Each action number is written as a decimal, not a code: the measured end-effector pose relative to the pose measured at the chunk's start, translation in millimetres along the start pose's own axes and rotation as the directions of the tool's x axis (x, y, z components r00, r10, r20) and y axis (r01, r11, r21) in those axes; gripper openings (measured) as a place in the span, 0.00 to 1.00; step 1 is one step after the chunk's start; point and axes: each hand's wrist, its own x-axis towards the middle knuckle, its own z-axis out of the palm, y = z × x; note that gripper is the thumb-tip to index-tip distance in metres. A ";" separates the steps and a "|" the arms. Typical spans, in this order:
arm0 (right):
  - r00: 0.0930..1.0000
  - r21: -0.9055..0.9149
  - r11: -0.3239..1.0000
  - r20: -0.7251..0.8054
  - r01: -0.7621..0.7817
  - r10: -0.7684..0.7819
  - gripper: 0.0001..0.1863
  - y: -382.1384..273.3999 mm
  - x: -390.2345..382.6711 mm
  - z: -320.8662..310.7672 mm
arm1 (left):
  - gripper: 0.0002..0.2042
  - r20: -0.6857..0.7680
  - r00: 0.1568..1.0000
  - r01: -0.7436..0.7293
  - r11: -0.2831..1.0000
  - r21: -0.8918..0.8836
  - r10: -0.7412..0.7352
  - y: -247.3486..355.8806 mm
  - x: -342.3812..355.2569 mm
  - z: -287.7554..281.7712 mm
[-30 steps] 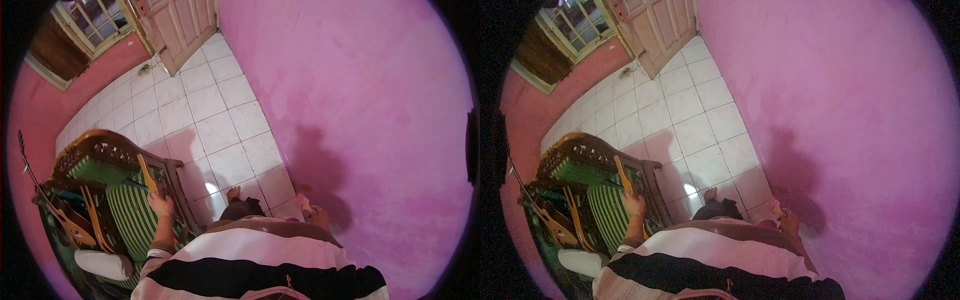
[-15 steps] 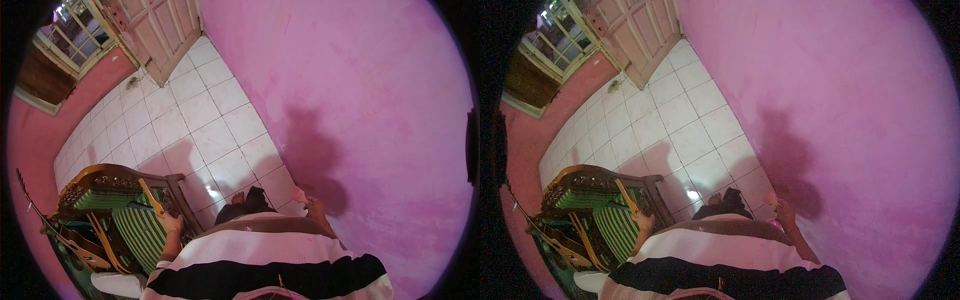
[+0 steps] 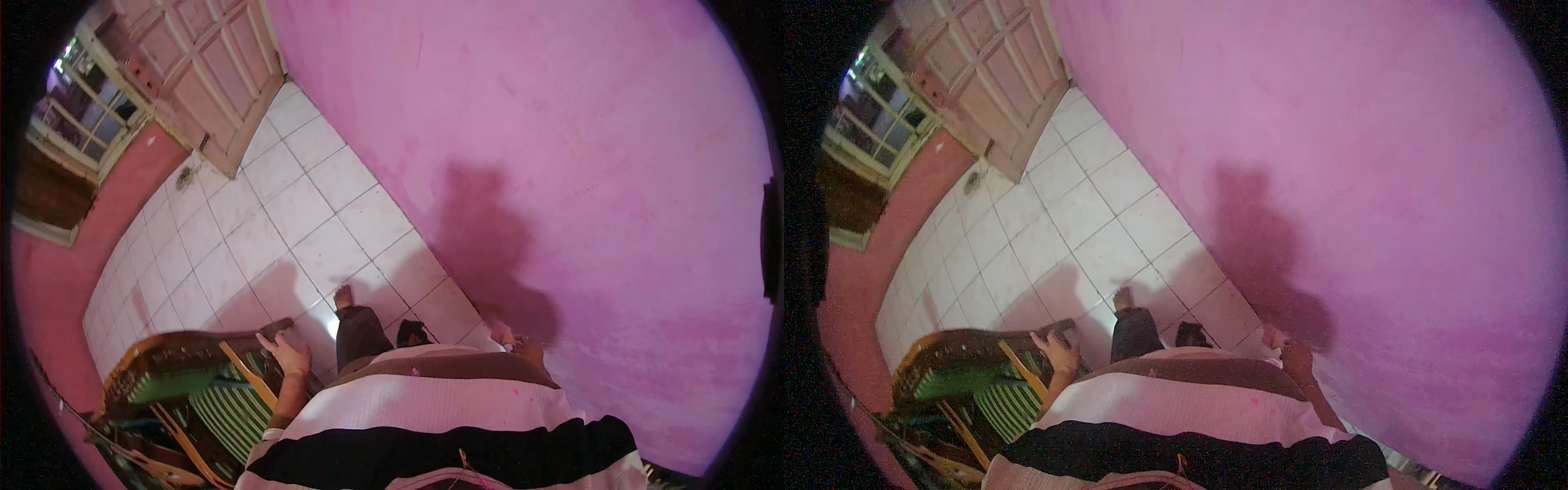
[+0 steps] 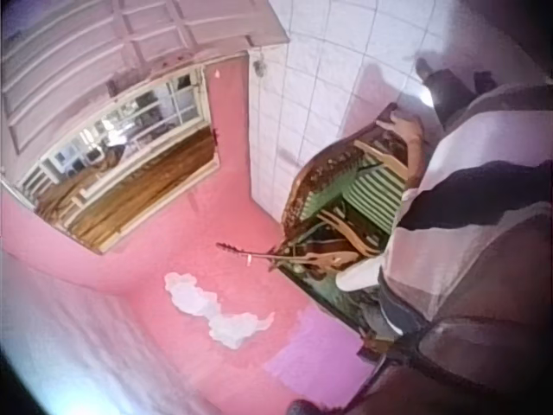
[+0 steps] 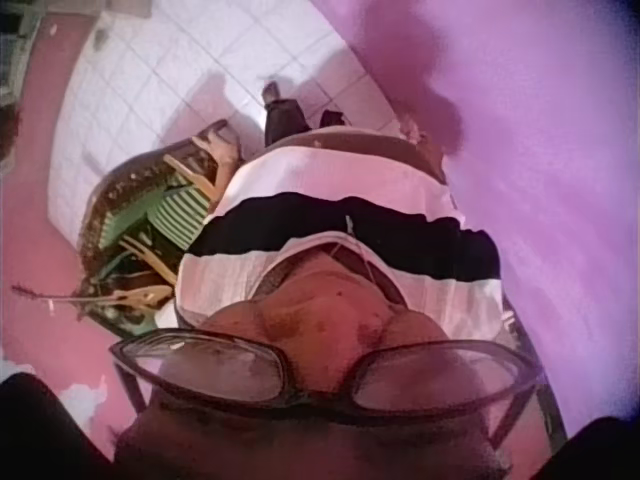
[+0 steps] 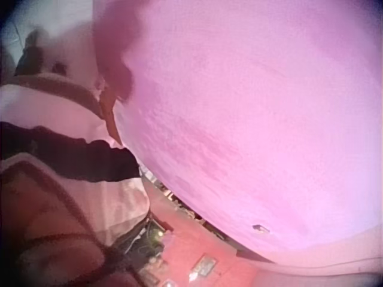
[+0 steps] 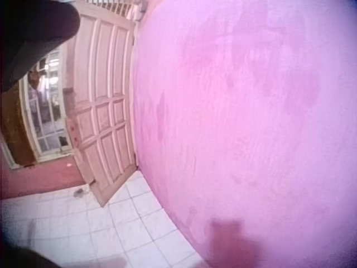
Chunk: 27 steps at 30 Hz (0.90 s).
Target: The person paints the lower portion of a pink wall using a brush dipped in a bucket of pink paint.
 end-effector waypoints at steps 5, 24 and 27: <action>0.976 -0.075 0.990 -0.193 -0.118 0.102 0.12 -44.1 13.5 -1.7 | 0.36 0.204 0.965 -0.227 0.914 0.336 0.164 -14.5 82.8 19.3; 0.862 -0.255 0.845 0.074 -0.470 0.501 0.19 -73.0 -12.8 142.2 | 0.06 0.874 0.266 -0.961 0.041 0.273 0.406 73.3 393.5 22.7; 0.815 -0.257 0.819 0.155 -0.513 0.559 0.21 -50.0 -16.9 145.0 | 0.11 0.814 0.380 -0.815 0.576 0.069 0.440 98.4 391.6 46.9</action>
